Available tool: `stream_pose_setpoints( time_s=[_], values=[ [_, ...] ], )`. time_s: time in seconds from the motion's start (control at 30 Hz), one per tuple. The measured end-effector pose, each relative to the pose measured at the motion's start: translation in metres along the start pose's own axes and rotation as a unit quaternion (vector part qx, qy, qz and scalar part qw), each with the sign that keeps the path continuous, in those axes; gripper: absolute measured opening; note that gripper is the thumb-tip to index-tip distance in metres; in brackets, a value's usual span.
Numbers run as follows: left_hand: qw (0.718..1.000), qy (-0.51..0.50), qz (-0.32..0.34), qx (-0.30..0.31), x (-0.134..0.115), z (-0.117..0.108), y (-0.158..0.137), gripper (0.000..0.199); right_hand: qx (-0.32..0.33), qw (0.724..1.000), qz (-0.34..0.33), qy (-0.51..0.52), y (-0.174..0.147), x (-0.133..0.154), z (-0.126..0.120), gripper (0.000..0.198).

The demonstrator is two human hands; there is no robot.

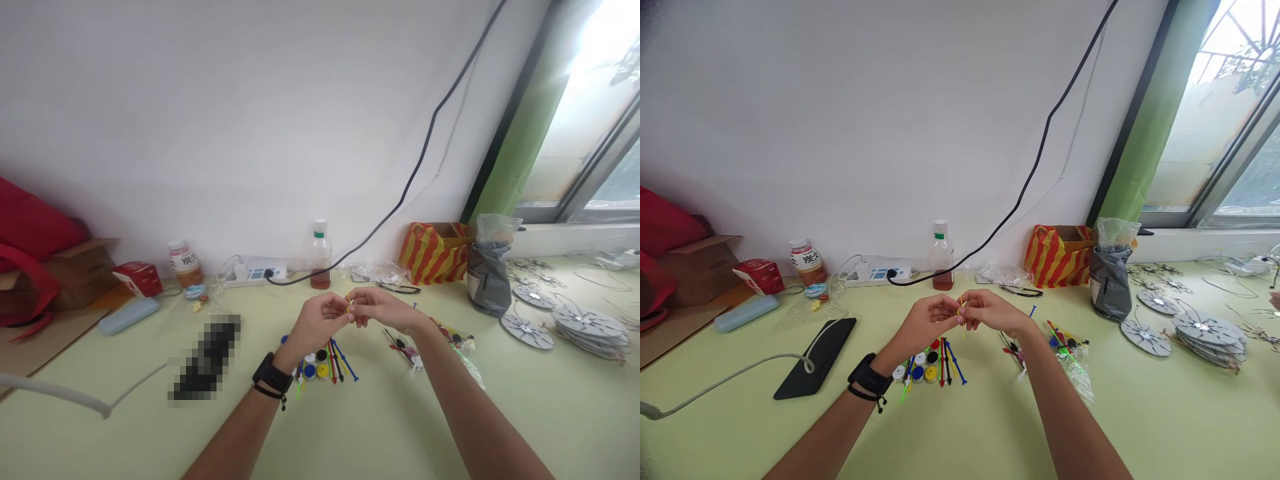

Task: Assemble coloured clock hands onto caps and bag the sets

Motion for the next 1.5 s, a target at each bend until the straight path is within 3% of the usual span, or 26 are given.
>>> stream_pose_setpoints(
  time_s=[0.17, 0.3, 0.47, 0.67, 0.77, 0.87, 1.0, 1.1, 1.17, 1.27, 1.37, 1.5],
  values=[
    [0.998, 0.062, 0.021, 0.008, -0.010, 0.004, -0.004, 0.020, -0.003, 0.999, -0.014, 0.050, 0.005, -0.007, 0.002, 0.017],
    [0.996, 0.080, 0.034, 0.031, -0.009, 0.014, -0.005, 0.016, -0.008, 1.000, 0.006, 0.019, 0.009, -0.017, 0.001, 0.005],
    [0.993, 0.103, 0.044, 0.031, -0.009, 0.020, -0.007, 0.014, 0.001, 0.999, 0.034, -0.010, 0.010, -0.022, 0.004, 0.006],
    [0.992, 0.112, 0.058, 0.029, -0.015, 0.019, -0.006, 0.009, 0.017, 1.000, 0.019, 0.004, 0.010, -0.024, 0.003, 0.011],
    [0.990, 0.135, 0.039, 0.027, -0.007, 0.018, -0.007, 0.012, -0.034, 0.997, 0.045, -0.058, 0.011, -0.031, -0.006, 0.009],
    [0.984, 0.174, 0.009, 0.032, 0.007, 0.022, -0.008, 0.017, -0.087, 0.974, 0.110, -0.179, 0.007, -0.042, -0.021, 0.023],
    [0.960, 0.276, -0.026, 0.042, 0.022, 0.033, -0.012, 0.007, -0.037, 0.931, 0.194, -0.308, 0.003, -0.063, -0.029, 0.031],
    [0.939, 0.333, -0.062, 0.062, 0.029, 0.038, -0.015, 0.009, -0.016, 0.920, 0.228, -0.318, 0.001, -0.076, -0.030, 0.034],
    [0.925, 0.368, -0.070, 0.071, 0.026, 0.037, -0.016, 0.014, 0.001, 0.917, 0.248, -0.313, 0.002, -0.082, -0.025, 0.047],
    [0.910, 0.395, -0.064, 0.108, 0.017, 0.037, -0.017, 0.044, 0.021, 0.916, 0.268, -0.298, 0.001, -0.085, -0.018, 0.063],
    [0.904, 0.401, -0.074, 0.129, 0.013, 0.033, -0.018, 0.050, 0.010, 0.914, 0.276, -0.298, -0.007, -0.079, -0.026, 0.051],
    [0.900, 0.402, -0.080, 0.151, 0.013, 0.032, -0.019, 0.055, -0.045, 0.898, 0.300, -0.319, -0.031, -0.071, -0.057, 0.025]
  ],
)
Point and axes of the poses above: each hand's wrist, its own y-axis towards the middle knuckle, its own z-axis out of the palm, x = y × z, the point moved 8 cm from there along y, towards the middle knuckle, and after that the axes turned 11 degrees about x, right-handed, at the moved point
